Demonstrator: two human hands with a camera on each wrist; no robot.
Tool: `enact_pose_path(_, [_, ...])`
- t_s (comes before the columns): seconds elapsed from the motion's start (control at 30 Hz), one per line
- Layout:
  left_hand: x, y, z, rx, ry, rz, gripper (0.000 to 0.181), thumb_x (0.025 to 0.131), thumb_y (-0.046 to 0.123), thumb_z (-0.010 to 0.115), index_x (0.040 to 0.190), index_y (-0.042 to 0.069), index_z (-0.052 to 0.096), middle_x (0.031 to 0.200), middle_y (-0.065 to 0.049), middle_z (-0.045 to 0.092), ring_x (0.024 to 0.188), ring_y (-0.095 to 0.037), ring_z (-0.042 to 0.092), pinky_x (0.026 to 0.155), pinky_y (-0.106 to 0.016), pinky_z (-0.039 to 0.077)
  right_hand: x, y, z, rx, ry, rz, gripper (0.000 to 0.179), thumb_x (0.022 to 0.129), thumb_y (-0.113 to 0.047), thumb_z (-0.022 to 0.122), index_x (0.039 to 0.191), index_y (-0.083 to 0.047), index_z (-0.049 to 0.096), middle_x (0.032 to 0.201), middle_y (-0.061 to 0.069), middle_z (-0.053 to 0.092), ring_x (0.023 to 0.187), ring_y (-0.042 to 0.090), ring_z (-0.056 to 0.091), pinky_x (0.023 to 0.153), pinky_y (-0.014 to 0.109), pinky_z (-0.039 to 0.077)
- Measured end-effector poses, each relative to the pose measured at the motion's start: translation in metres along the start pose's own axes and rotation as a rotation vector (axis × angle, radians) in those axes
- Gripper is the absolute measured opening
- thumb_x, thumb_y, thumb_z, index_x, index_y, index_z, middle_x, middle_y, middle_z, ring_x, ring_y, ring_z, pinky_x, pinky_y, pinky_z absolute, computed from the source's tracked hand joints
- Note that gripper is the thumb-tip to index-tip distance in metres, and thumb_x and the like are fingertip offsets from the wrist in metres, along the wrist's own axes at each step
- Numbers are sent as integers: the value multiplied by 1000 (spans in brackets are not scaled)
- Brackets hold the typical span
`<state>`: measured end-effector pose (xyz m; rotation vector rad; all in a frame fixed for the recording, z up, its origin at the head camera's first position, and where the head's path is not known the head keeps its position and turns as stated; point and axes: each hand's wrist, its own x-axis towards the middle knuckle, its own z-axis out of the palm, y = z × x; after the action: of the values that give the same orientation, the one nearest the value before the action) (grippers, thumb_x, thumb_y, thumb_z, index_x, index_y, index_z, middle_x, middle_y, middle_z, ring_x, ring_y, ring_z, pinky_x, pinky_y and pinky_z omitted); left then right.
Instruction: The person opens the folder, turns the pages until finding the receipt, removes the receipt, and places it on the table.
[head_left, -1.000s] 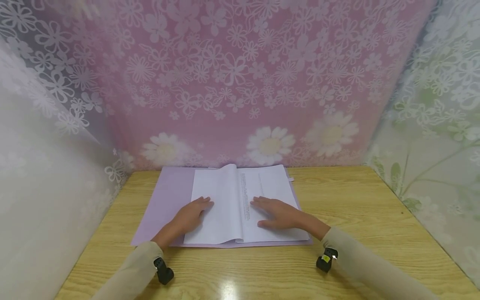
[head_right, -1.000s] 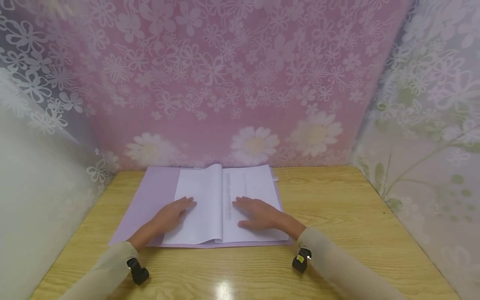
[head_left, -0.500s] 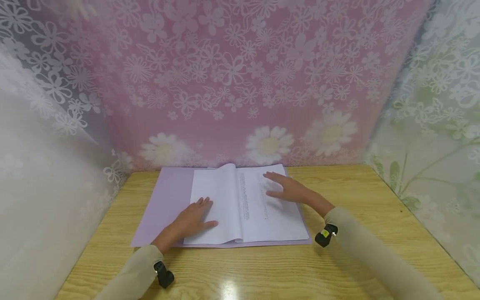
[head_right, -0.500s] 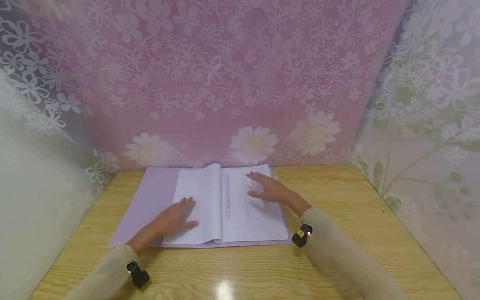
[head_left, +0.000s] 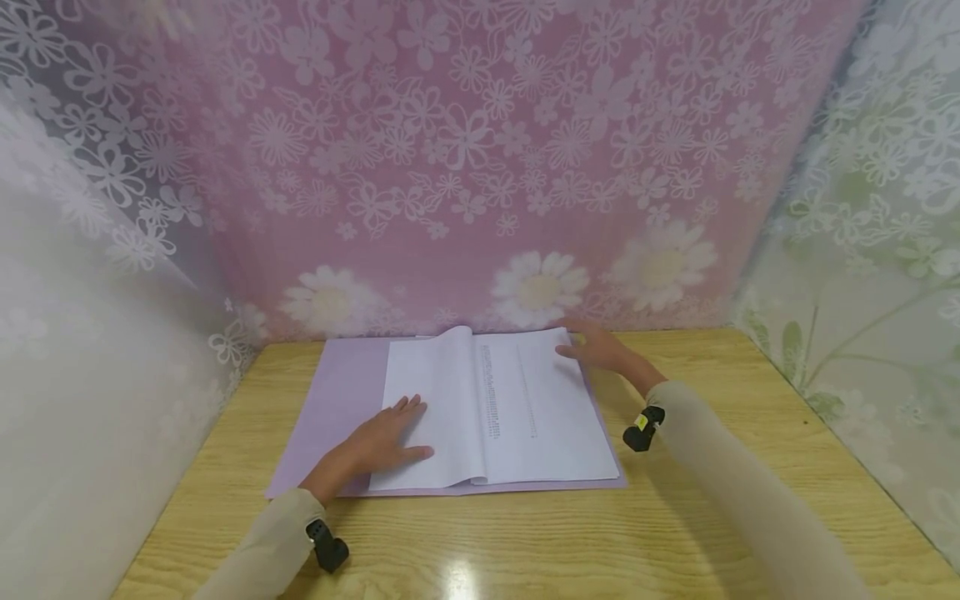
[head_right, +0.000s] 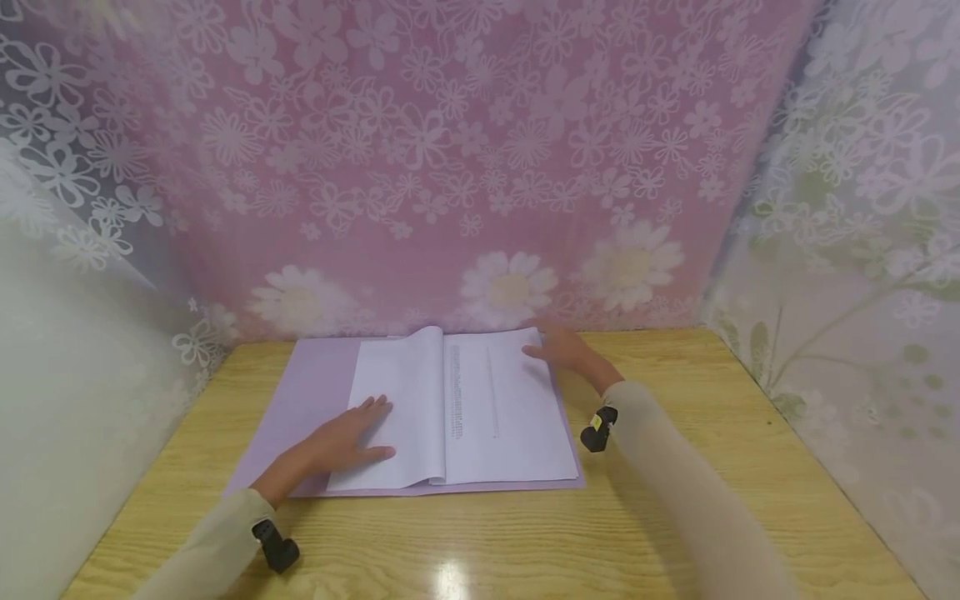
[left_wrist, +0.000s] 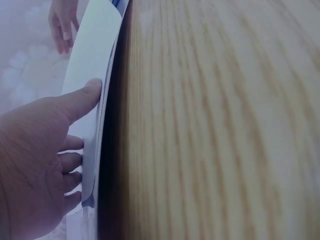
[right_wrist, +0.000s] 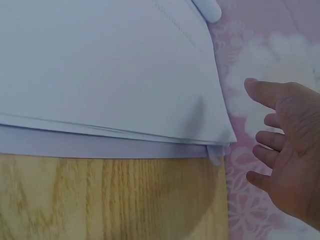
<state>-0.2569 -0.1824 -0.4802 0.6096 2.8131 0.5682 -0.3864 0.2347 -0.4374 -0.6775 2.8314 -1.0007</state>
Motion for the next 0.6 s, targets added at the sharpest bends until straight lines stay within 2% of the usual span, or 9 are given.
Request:
enact_pose_path(0.13, [0, 0, -1, 8, 2, 0, 84, 95, 54, 65, 159, 9, 35, 168, -13, 26, 156, -38, 24, 123, -59, 28, 5, 11, 0, 37, 7, 11, 62, 99, -20, 68, 151, 4, 43, 157, 31, 38, 146, 52, 34, 117, 69, 30])
enact_pose_path(0.4, [2, -2, -1, -3, 12, -1, 85, 93, 56, 68, 158, 10, 38, 168, -13, 29, 155, -38, 28, 121, -60, 31, 13, 19, 3, -4, -24, 69, 66, 100, -20, 66, 155, 2, 38, 162, 30, 31, 152, 51, 22, 120, 70, 22])
enact_pose_path(0.6, [3, -3, 0, -2, 10, -15, 86, 92, 56, 69, 158, 11, 38, 168, -11, 29, 156, -37, 26, 122, -59, 30, 16, 24, 8, 13, -37, 101, 67, 101, -21, 65, 157, 1, 35, 163, 30, 26, 150, 54, 25, 119, 69, 24])
